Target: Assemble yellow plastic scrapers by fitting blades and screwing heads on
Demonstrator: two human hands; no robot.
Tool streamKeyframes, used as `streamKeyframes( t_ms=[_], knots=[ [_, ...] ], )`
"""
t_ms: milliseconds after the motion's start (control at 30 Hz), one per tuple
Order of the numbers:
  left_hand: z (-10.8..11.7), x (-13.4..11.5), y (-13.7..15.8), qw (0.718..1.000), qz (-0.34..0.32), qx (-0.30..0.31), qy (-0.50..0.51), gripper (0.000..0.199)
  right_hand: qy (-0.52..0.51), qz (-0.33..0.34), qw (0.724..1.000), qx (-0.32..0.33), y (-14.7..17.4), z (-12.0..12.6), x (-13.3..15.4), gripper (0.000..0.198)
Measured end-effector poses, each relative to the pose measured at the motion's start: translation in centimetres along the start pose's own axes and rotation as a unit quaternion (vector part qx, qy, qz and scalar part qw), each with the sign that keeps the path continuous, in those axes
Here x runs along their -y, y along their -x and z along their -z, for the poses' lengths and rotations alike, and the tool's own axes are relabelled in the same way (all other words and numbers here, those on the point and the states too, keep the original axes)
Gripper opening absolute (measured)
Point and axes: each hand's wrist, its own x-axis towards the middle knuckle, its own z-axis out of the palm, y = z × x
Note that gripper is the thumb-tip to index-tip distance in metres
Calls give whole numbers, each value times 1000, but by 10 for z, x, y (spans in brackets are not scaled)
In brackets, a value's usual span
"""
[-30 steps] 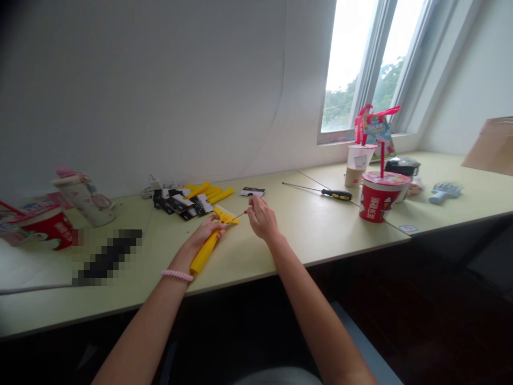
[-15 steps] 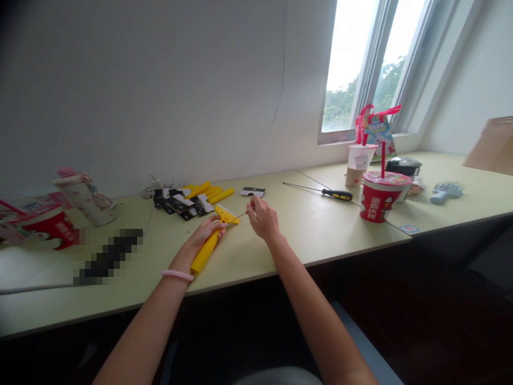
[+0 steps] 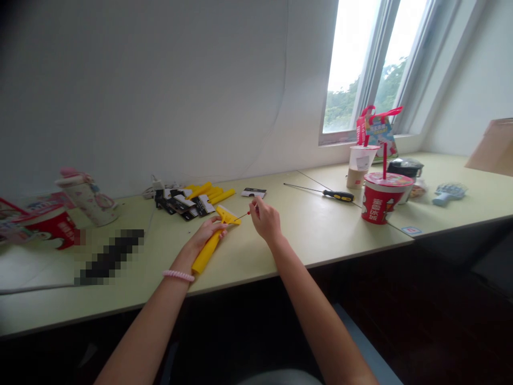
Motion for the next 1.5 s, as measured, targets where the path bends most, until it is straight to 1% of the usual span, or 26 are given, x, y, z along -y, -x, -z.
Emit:
streamKeyframes(
  t_ms=[67, 167, 233, 467, 667, 867, 967, 1033, 1100, 1200, 1333, 1500],
  knots=[
    [0, 1, -1, 1000, -1, 0, 1, 29, -4, 10, 1000, 8, 0, 1, 0, 23],
    [1, 2, -1, 1000, -1, 1, -3, 28, -20, 43, 999, 18, 0, 1, 2, 18],
    [1, 2, -2, 1000, 1, 1, -5, 28, -24, 50, 998, 18, 0, 1, 3, 16],
    [2, 3, -3, 1000, 2, -2, -5, 28, -16, 30, 999, 7, 1, 0, 0, 17],
    [3, 6, -5, 1000, -1, -5, 1, 31, -30, 21, 999, -3, 0, -2, -2, 23],
    [1, 5, -4, 1000, 0, -8, 1, 31, -18, 2, 1000, -9, -1, -1, -1, 25],
    [1, 4, -3, 1000, -2, -12, -1, 29, -14, 17, 1000, 0, 0, 0, 0, 26],
    [0, 3, -3, 1000, -5, -13, 0, 29, -17, 38, 999, 11, 0, 0, 1, 24],
    [0, 3, -2, 1000, -5, -14, 1, 28, -16, 45, 999, 14, 1, -1, 1, 22],
    [1, 4, -2, 1000, -5, -16, 4, 29, -1, 28, 999, 18, 0, 0, 1, 24],
    [3, 6, -5, 1000, -12, -20, 11, 28, 20, 14, 998, 55, -2, 1, -2, 32],
    [4, 8, -8, 1000, -19, -21, 10, 27, 28, -15, 998, 55, -2, 2, 0, 34]
  ],
)
